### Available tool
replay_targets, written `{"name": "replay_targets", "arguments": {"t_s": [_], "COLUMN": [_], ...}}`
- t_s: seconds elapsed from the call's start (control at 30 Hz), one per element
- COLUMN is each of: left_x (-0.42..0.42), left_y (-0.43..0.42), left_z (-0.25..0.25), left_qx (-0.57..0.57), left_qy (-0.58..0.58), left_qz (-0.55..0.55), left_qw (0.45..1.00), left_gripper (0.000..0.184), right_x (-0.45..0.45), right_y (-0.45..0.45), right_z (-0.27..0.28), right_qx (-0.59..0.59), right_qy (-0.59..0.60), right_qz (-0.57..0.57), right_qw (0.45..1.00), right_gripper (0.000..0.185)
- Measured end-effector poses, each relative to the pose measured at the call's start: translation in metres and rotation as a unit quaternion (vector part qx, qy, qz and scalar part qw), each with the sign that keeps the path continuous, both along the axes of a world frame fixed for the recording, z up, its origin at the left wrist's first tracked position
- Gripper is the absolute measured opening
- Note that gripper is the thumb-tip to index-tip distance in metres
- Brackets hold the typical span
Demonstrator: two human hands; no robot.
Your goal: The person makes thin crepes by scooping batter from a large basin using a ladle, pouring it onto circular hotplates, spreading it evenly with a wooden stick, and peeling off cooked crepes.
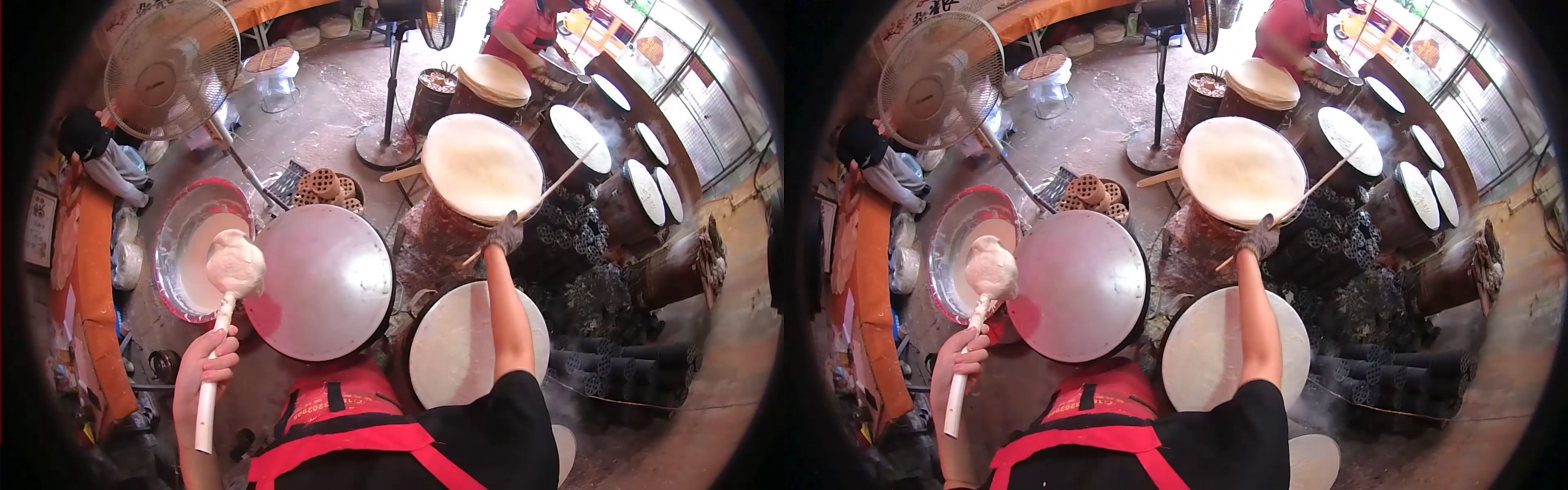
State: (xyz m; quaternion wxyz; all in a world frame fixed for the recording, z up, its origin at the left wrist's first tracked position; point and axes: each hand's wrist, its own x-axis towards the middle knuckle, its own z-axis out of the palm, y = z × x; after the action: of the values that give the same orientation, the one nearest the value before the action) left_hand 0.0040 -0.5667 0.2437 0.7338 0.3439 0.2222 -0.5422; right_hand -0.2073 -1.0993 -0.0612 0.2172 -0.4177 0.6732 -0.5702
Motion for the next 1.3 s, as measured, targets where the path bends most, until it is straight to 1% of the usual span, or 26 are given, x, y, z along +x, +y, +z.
{"name": "replay_targets", "arguments": {"t_s": [0.03,0.07,0.1,0.13,0.17,0.2,0.23,0.27,0.3,0.33,0.37,0.43,0.47,0.57,0.6,0.67,0.7,0.73,0.8,0.87,0.93,0.97,1.0,1.07,1.1,1.3], "left_x": [0.004,0.004,0.002,0.000,0.002,0.001,-0.006,-0.005,-0.004,0.011,0.004,0.006,0.009,0.026,0.032,0.039,0.040,0.040,0.041,0.042,0.053,0.059,0.065,0.080,0.085,0.111], "left_y": [0.004,0.002,-0.003,-0.006,-0.009,-0.016,-0.024,-0.025,-0.032,-0.035,-0.041,-0.045,-0.044,-0.041,-0.039,-0.042,-0.046,-0.050,-0.059,-0.071,-0.082,-0.087,-0.088,-0.090,-0.089,-0.065], "left_z": [-0.005,-0.006,-0.005,-0.004,-0.008,-0.009,-0.009,-0.016,-0.014,-0.048,-0.034,-0.048,-0.061,-0.109,-0.127,-0.165,-0.182,-0.197,-0.221,-0.245,-0.253,-0.254,-0.255,-0.255,-0.253,-0.218], "left_qx": [0.017,0.036,0.056,0.079,0.085,0.115,0.166,0.159,0.199,0.133,0.173,0.190,0.193,0.114,0.084,0.052,0.035,0.014,-0.023,-0.057,-0.062,-0.049,-0.035,-0.021,-0.014,-0.017], "left_qy": [-0.033,-0.095,-0.154,-0.212,-0.253,-0.297,-0.369,-0.406,-0.525,-0.825,-0.785,-0.799,-0.805,-0.797,-0.789,-0.753,-0.731,-0.672,-0.537,-0.505,-0.506,-0.523,-0.538,-0.649,-0.701,-0.757], "left_qz": [-0.039,-0.080,-0.119,-0.157,-0.192,-0.219,-0.222,-0.243,-0.296,-0.241,-0.314,-0.347,-0.364,-0.336,-0.329,-0.293,-0.276,-0.277,-0.278,-0.263,-0.264,-0.272,-0.282,-0.236,-0.207,-0.154], "left_qw": [0.999,0.992,0.979,0.961,0.944,0.922,0.887,0.867,0.773,0.493,0.505,0.453,0.426,0.488,0.513,0.587,0.623,0.686,0.796,0.820,0.819,0.806,0.794,0.723,0.683,0.635], "left_gripper": [0.019,0.019,0.018,0.018,0.017,0.015,0.017,0.020,0.021,0.022,0.023,0.023,0.023,0.020,0.020,0.020,0.019,0.019,0.018,0.018,0.018,0.018,0.018,0.020,0.021,0.028], "right_x": [0.001,-0.005,-0.018,-0.025,-0.029,-0.033,-0.034,-0.039,-0.038,-0.037,-0.040,-0.050,-0.057,-0.078,-0.099,-0.104,-0.102,-0.091,-0.067,-0.011,0.020,0.037,0.046,0.062,0.065,0.108], "right_y": [0.055,0.079,0.101,0.127,0.157,0.187,0.216,0.230,0.242,0.253,0.265,0.286,0.297,0.333,0.347,0.400,0.421,0.447,0.499,0.527,0.543,0.547,0.554,0.567,0.575,0.559], "right_z": [0.065,0.067,0.065,0.076,0.101,0.127,0.149,0.161,0.171,0.178,0.185,0.194,0.192,0.193,0.150,0.122,0.091,0.089,0.083,0.095,0.033,0.050,0.043,0.056,0.058,0.054], "right_qx": [0.101,0.081,0.112,0.084,0.059,0.012,0.053,0.021,-0.037,-0.096,-0.102,-0.117,0.001,0.358,0.338,0.409,0.142,0.240,0.393,0.369,0.194,0.205,0.182,0.226,0.242,0.253], "right_qy": [-0.291,-0.381,-0.284,-0.240,-0.108,0.018,0.029,0.094,0.175,0.255,0.299,0.394,0.346,0.148,0.062,-0.148,0.076,-0.062,-0.353,-0.280,-0.133,0.040,0.107,0.343,0.352,0.346], "right_qz": [0.154,0.244,0.349,0.439,0.519,0.577,0.621,0.693,0.718,0.730,0.717,0.678,0.689,0.633,0.637,0.539,0.604,0.583,0.419,0.344,0.356,0.333,0.330,0.281,0.262,0.202], "right_qw": [0.939,0.888,0.886,0.862,0.846,0.816,0.782,0.715,0.673,0.627,0.621,0.610,0.637,0.670,0.690,0.721,0.781,0.774,0.738,0.817,0.904,0.919,0.920,0.867,0.865,0.880], "right_gripper": [0.030,0.029,0.026,0.024,0.018,0.025,0.035,0.048,0.048,0.047,0.047,0.047,0.047,0.045,0.045,0.045,0.043,0.043,0.042,0.040,0.036,0.037,0.039,0.039,0.039,0.039]}}
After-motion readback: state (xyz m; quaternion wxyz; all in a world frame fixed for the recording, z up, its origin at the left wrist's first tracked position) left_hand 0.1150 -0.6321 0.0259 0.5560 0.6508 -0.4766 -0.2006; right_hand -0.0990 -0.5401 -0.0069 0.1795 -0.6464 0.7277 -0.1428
